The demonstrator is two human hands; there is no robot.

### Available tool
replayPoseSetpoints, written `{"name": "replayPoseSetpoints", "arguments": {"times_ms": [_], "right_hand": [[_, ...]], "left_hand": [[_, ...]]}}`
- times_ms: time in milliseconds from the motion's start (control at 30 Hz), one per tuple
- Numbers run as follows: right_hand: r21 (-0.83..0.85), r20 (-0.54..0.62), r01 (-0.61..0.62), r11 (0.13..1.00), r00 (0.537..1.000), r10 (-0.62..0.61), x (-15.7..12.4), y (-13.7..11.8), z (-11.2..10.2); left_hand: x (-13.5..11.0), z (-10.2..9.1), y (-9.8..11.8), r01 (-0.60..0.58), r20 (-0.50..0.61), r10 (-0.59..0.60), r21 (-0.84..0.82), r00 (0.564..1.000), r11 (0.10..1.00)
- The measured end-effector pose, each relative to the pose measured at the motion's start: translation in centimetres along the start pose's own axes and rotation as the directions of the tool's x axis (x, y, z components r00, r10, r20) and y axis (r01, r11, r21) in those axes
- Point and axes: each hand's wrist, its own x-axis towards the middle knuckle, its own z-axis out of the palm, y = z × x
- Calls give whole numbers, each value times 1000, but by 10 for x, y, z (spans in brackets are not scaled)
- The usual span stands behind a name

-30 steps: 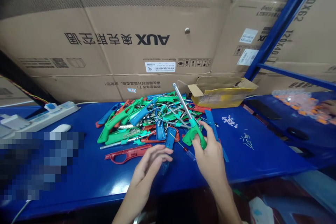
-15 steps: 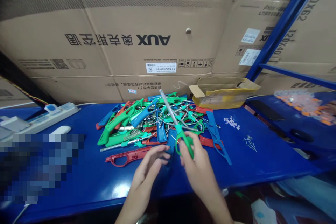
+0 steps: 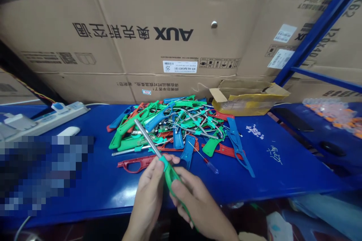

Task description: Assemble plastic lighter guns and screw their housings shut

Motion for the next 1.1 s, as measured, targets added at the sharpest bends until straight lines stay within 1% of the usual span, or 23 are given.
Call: {"name": "replayPoseSetpoints", "arguments": {"times_ms": [133,233,300,367,533,633,700,767,833,900,967,1000,1033,1067,1100], "right_hand": [[-34,-70,40,999,997,-42,-3,5,5],[-52,-119,55,997,991,-61,-1,7,7],[-68,-116,66,995,990,-74,0,6,8],[-78,-87,76,994,993,-83,1,4,7],[-53,-66,91,994,993,-95,3,1,5],[-41,-101,110,993,988,-114,3,5,4],[-50,-164,96,994,981,-103,0,6,2],[-100,-179,96,990,977,-113,-4,3,0],[-207,-123,101,973,984,-129,-9,-3,-2],[-354,-71,100,930,989,-134,-12,-8,-2],[-454,-131,72,888,981,-146,-14,-9,-1],[-464,-166,59,884,974,-152,-15,-8,0],[-433,-193,50,900,970,-147,-16,-5,1],[-362,-213,37,931,970,-122,-18,-1,1],[-262,-226,22,965,971,-83,-20,2,1]], "left_hand": [[0,0,0,20,53,-20,-3,998,1000],[0,1,3,23,59,-23,-4,998,1000],[-1,2,5,26,71,-27,13,997,1000],[-1,2,7,29,93,-32,35,995,999],[-3,4,9,5,108,-13,79,994,997],[-2,6,8,35,146,-46,77,988,996],[-2,6,8,46,158,-56,64,986,997],[-3,7,7,42,144,-45,25,989,999],[-4,6,7,42,123,-36,-39,992,998],[-4,4,6,22,78,-13,-114,997,993],[-2,2,5,-45,-15,43,-151,999,988],[-1,2,4,-75,-53,68,-139,996,987],[0,1,2,-97,-72,89,-112,993,989],[1,1,0,-114,-66,109,-79,992,990],[1,1,-1,-129,-34,128,-49,991,990]]}}
